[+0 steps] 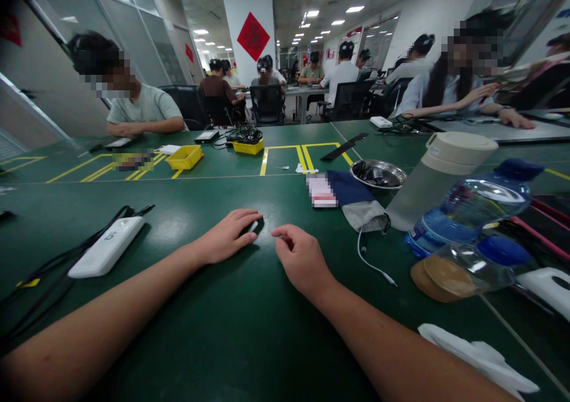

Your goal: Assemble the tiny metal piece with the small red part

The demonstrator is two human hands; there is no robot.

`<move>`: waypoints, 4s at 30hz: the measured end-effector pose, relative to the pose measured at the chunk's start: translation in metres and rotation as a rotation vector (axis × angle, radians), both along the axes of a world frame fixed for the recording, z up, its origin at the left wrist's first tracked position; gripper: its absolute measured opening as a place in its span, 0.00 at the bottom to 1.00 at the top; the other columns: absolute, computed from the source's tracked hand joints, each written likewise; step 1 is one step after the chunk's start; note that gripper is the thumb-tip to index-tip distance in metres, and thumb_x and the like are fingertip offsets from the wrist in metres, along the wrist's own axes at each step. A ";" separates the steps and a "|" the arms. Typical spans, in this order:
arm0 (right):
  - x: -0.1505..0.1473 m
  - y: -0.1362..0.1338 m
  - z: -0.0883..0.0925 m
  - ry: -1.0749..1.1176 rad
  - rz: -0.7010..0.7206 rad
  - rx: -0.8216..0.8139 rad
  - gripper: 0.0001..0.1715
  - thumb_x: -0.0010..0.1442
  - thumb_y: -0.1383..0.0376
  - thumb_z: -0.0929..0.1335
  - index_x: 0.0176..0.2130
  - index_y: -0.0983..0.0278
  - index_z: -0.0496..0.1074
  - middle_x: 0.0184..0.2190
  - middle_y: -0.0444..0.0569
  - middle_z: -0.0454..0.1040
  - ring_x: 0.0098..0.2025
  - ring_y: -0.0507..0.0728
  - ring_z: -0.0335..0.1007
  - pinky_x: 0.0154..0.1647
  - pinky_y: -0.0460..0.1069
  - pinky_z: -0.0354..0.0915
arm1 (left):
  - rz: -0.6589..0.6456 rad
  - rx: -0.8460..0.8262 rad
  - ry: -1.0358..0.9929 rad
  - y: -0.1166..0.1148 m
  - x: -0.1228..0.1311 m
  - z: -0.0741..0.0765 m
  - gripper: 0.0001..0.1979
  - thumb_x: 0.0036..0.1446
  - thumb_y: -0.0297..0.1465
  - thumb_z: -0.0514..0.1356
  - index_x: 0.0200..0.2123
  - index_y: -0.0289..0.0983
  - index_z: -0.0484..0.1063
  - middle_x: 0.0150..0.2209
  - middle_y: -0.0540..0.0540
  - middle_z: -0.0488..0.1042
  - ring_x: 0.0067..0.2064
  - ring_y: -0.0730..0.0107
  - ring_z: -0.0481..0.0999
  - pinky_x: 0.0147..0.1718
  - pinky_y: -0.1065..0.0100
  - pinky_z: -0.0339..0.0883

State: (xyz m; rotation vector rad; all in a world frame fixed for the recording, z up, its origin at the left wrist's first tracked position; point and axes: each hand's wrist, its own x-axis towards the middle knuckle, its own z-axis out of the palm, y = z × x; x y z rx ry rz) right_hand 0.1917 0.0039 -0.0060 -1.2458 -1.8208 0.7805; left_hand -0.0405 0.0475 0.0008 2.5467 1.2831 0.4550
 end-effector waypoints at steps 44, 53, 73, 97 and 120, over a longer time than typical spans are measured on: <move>-0.001 -0.003 0.000 0.138 0.145 -0.133 0.08 0.58 0.70 0.65 0.39 0.62 0.72 0.30 0.44 0.76 0.28 0.52 0.74 0.31 0.48 0.68 | 0.155 -0.965 -0.988 -0.048 0.034 0.013 0.10 0.53 0.24 0.63 0.40 0.34 0.71 0.36 0.45 0.77 0.36 0.73 0.77 0.39 0.68 0.70; -0.011 -0.005 0.009 0.687 0.101 -0.599 0.10 0.52 0.71 0.70 0.37 0.64 0.70 0.33 0.46 0.77 0.34 0.54 0.78 0.39 0.50 0.72 | 0.224 -1.000 -1.162 -0.044 0.033 0.009 0.12 0.53 0.26 0.66 0.43 0.34 0.74 0.39 0.43 0.78 0.39 0.70 0.79 0.44 0.66 0.71; -0.005 0.001 0.005 0.792 0.126 -0.631 0.10 0.51 0.68 0.74 0.37 0.66 0.78 0.35 0.50 0.78 0.33 0.51 0.73 0.40 0.50 0.69 | 0.255 -0.884 -1.065 -0.045 0.035 0.010 0.14 0.55 0.28 0.65 0.46 0.34 0.75 0.41 0.43 0.79 0.38 0.72 0.78 0.43 0.67 0.72; -0.006 0.002 0.008 0.779 0.093 -0.612 0.07 0.52 0.67 0.72 0.34 0.67 0.79 0.35 0.52 0.80 0.37 0.56 0.77 0.44 0.53 0.71 | 0.333 -0.930 -1.144 -0.045 0.035 0.006 0.11 0.57 0.28 0.63 0.44 0.33 0.77 0.40 0.41 0.80 0.37 0.73 0.79 0.42 0.71 0.73; -0.007 0.002 0.004 0.739 0.094 -0.564 0.07 0.52 0.68 0.73 0.35 0.66 0.78 0.34 0.51 0.79 0.37 0.55 0.77 0.44 0.53 0.71 | 0.315 -0.921 -1.115 -0.045 0.035 0.007 0.13 0.56 0.27 0.64 0.46 0.33 0.74 0.41 0.40 0.79 0.41 0.70 0.80 0.42 0.71 0.72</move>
